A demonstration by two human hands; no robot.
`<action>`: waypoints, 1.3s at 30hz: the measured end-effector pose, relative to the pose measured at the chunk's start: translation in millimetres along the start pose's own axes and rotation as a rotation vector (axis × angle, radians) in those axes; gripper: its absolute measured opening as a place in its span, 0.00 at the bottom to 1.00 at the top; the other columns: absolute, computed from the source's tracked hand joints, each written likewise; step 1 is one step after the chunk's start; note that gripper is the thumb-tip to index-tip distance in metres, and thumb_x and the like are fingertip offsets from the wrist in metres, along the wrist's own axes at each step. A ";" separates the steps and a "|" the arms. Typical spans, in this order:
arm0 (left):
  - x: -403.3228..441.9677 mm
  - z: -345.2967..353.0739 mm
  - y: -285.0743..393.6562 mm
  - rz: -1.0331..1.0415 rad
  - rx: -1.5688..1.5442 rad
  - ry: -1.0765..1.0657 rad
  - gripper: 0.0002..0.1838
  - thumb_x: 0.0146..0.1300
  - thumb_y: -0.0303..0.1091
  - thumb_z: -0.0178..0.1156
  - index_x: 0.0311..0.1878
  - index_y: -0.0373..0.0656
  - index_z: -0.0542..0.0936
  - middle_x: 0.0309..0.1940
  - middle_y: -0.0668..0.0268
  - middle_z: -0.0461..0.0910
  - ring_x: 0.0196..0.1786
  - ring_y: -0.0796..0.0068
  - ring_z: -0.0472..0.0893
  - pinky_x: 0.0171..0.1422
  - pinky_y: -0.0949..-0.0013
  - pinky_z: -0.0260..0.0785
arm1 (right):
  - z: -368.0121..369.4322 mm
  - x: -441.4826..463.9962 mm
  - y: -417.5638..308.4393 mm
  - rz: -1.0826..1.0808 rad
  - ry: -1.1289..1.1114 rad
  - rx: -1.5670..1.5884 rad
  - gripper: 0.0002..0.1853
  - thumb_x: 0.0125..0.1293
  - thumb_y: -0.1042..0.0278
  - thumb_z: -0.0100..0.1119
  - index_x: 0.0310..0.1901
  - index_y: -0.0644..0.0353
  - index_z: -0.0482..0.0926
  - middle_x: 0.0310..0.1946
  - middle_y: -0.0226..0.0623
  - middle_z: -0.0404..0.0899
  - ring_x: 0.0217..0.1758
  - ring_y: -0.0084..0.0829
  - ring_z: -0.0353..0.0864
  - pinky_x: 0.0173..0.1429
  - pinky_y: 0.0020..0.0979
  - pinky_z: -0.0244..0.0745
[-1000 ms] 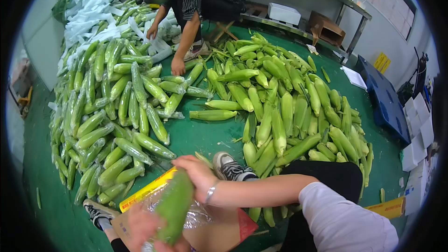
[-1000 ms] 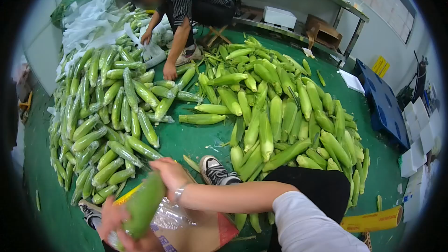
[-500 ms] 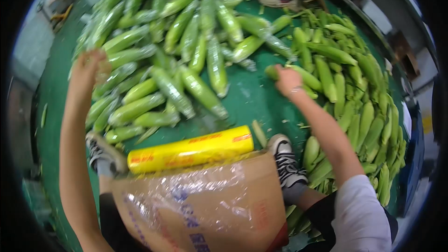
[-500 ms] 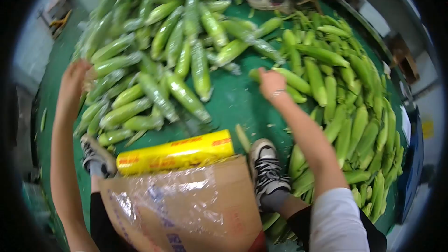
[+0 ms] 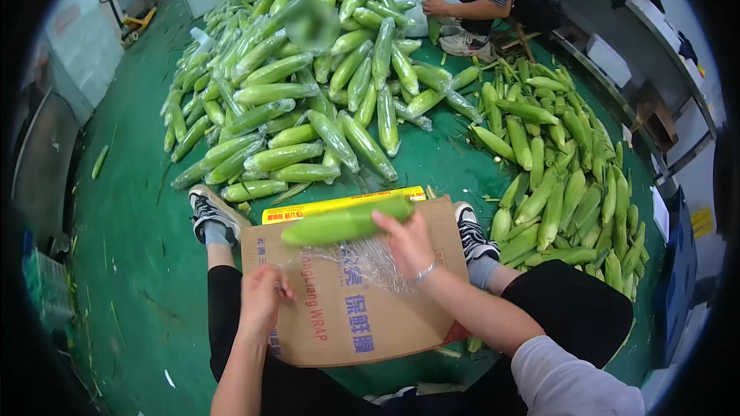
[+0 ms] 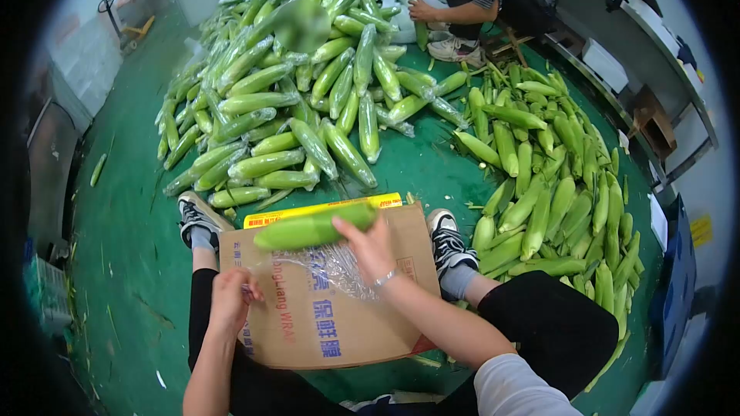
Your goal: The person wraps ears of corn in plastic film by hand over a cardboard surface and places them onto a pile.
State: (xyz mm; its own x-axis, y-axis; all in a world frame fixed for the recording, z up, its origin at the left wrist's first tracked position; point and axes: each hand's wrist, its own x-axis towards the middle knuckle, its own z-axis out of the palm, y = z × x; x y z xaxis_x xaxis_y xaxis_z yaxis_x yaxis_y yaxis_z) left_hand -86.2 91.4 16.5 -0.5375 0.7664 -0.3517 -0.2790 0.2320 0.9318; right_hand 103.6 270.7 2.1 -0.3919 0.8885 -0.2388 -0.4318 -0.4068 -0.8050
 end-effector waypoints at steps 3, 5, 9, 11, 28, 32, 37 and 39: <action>0.8 1.2 7.7 0.322 -0.152 -0.024 0.10 0.69 0.31 0.51 0.34 0.36 0.76 0.32 0.58 0.79 0.37 0.68 0.79 0.44 0.66 0.72 | -14.9 -32.8 17.2 0.210 -0.034 -0.099 0.28 0.60 0.64 0.69 0.57 0.66 0.67 0.50 0.42 0.76 0.53 0.33 0.79 0.48 0.35 0.81; 26.6 21.4 -10.9 0.634 0.339 -0.045 0.12 0.68 0.37 0.56 0.41 0.35 0.77 0.38 0.55 0.78 0.44 0.64 0.79 0.53 0.62 0.70 | -20.5 -41.0 11.8 0.322 -0.083 -0.260 0.27 0.62 0.61 0.67 0.56 0.68 0.68 0.50 0.44 0.76 0.52 0.34 0.79 0.48 0.35 0.80; 30.7 46.0 20.4 0.983 1.369 -0.157 0.33 0.52 0.55 0.68 0.53 0.38 0.75 0.44 0.53 0.76 0.51 0.56 0.75 0.58 0.56 0.63 | -31.7 -56.7 4.6 -0.340 -0.131 -1.171 0.22 0.63 0.58 0.64 0.50 0.67 0.73 0.42 0.43 0.78 0.44 0.40 0.80 0.46 0.36 0.78; 44.0 35.5 27.3 0.879 1.465 -0.262 0.42 0.42 0.60 0.72 0.55 0.41 0.73 0.45 0.54 0.74 0.51 0.54 0.73 0.57 0.56 0.61 | -44.7 -58.1 0.7 -0.868 -0.190 -1.544 0.18 0.60 0.62 0.63 0.48 0.63 0.76 0.38 0.41 0.78 0.40 0.43 0.79 0.44 0.36 0.76; -24.0 54.9 -0.5 0.928 1.301 -0.065 0.34 0.44 0.41 0.74 0.52 0.33 0.73 0.48 0.48 0.71 0.52 0.48 0.71 0.57 0.50 0.64 | -9.5 0.9 -13.0 -0.679 -0.322 -1.746 0.20 0.66 0.55 0.54 0.50 0.65 0.76 0.40 0.51 0.75 0.46 0.49 0.74 0.55 0.48 0.70; 32.3 58.4 -4.6 0.934 1.355 -0.109 0.35 0.41 0.40 0.76 0.52 0.34 0.73 0.43 0.51 0.73 0.49 0.50 0.71 0.54 0.52 0.64 | 37.3 51.2 12.7 -0.031 -1.048 -1.228 0.27 0.72 0.49 0.41 0.54 0.68 0.74 0.56 0.57 0.73 0.60 0.55 0.69 0.63 0.43 0.67; -49.3 82.5 -2.7 0.344 1.061 -0.401 0.31 0.47 0.39 0.74 0.50 0.32 0.73 0.43 0.48 0.77 0.43 0.50 0.77 0.49 0.56 0.71 | 14.5 1.0 -6.5 -0.061 -1.402 -1.600 0.35 0.70 0.42 0.41 0.68 0.63 0.62 0.71 0.51 0.57 0.75 0.49 0.54 0.74 0.50 0.50; -72.4 71.2 -56.5 0.651 0.953 -0.498 0.28 0.54 0.39 0.69 0.52 0.32 0.71 0.42 0.49 0.79 0.40 0.58 0.80 0.46 0.62 0.75 | -28.3 -31.1 28.1 -0.459 -1.250 -1.543 0.37 0.66 0.43 0.49 0.69 0.61 0.60 0.73 0.49 0.52 0.76 0.48 0.50 0.75 0.51 0.46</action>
State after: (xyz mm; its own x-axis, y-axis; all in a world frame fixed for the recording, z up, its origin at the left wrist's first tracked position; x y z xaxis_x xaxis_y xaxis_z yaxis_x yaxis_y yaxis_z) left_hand 25.1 65.4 -4.3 0.0567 0.9956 0.0748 0.7210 -0.0927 0.6867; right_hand 126.7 237.6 -28.5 -0.9989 -0.0223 -0.0400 0.0030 0.8394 -0.5435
